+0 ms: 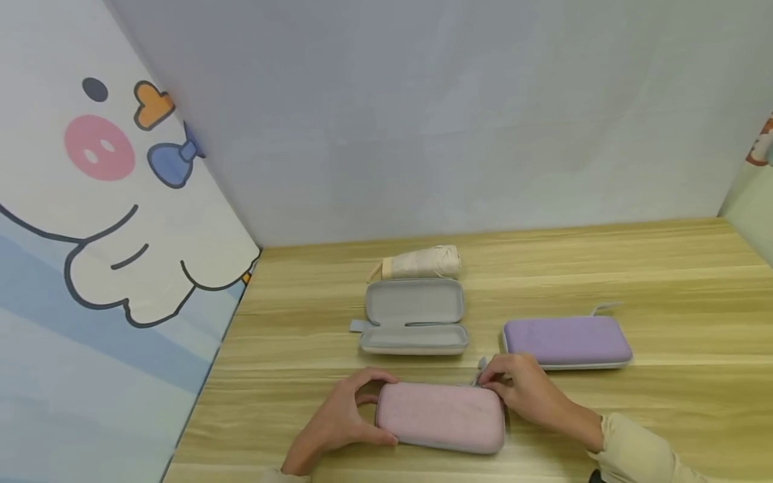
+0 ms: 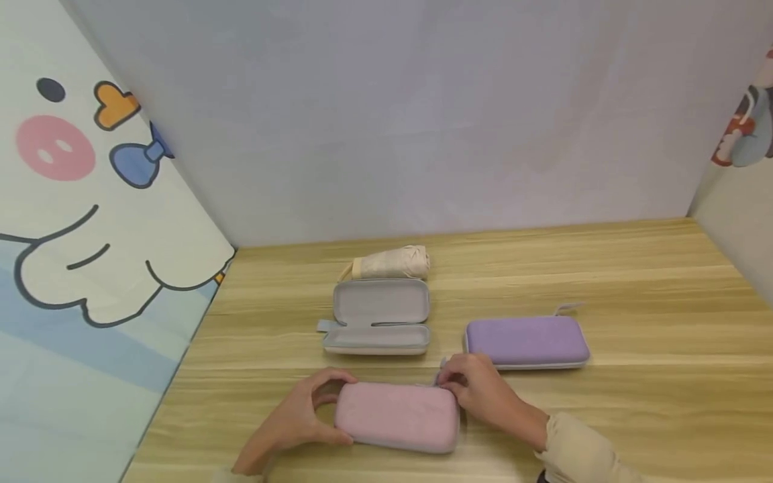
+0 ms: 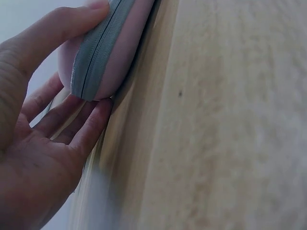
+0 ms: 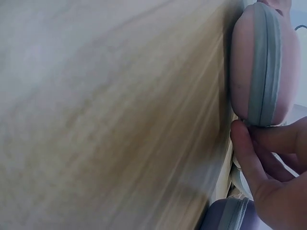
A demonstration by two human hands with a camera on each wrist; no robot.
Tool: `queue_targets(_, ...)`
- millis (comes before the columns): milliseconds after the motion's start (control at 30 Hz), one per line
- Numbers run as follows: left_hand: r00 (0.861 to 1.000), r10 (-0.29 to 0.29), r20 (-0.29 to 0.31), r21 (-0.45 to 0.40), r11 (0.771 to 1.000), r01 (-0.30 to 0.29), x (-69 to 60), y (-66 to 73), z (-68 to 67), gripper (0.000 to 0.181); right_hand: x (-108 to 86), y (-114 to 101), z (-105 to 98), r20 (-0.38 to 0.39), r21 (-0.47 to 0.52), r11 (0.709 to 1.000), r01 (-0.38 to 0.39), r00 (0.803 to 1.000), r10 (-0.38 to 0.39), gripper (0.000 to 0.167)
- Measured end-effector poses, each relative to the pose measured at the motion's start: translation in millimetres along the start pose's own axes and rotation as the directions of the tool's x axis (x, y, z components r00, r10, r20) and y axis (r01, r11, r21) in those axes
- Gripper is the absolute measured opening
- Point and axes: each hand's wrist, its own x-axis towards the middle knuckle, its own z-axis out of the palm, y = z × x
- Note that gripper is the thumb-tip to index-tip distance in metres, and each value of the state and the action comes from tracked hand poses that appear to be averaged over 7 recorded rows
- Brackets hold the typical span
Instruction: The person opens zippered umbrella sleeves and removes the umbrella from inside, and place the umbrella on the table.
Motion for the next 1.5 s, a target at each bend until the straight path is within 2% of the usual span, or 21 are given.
queue_targets(267,1.000,-0.006,-0.025,0.010,1.000,0.007,-1.2,-0.3,0.9,0.069,-0.7,-2,2,-0.039,-0.005,1.000,0.006,0.999,-0.006,0.026)
queue_targets(533,0.999,-0.020,-0.034,0.025,0.999,0.021,0.4,20.3,2.1,0.067,-3.3,-2,-2,-0.087,-0.067,0.998,-0.015,0.996,0.009,0.026)
queue_targets(833,0.998,-0.040,-0.054,0.053,0.998,0.043,3.4,-2.4,1.2,0.070,-10.7,1,-6,-0.103,-0.028,0.998,-0.049,0.994,0.046,0.022)
queue_targets(1067,0.997,-0.053,-0.058,0.048,0.997,0.056,3.8,-4.9,2.2,0.069,-15.1,4,-6,-0.136,-0.025,0.998,-0.053,0.990,0.049,0.022)
queue_targets(1133,0.997,-0.054,-0.061,0.053,0.997,0.057,3.7,-2.4,2.8,0.070,-16.1,4,-6,-0.151,-0.032,0.998,-0.049,0.988,0.043,0.022)
queue_targets(1367,0.999,-0.035,-0.042,0.050,0.998,0.037,3.2,21.6,4.0,0.066,-19.5,5,-4,-0.178,-0.020,0.998,-0.053,0.983,0.048,0.023)
queue_targets(1500,0.998,-0.042,-0.044,0.047,0.998,0.044,3.2,25.7,4.1,0.065,-20.0,5,-4,-0.188,-0.021,0.998,-0.065,0.980,0.060,0.024)
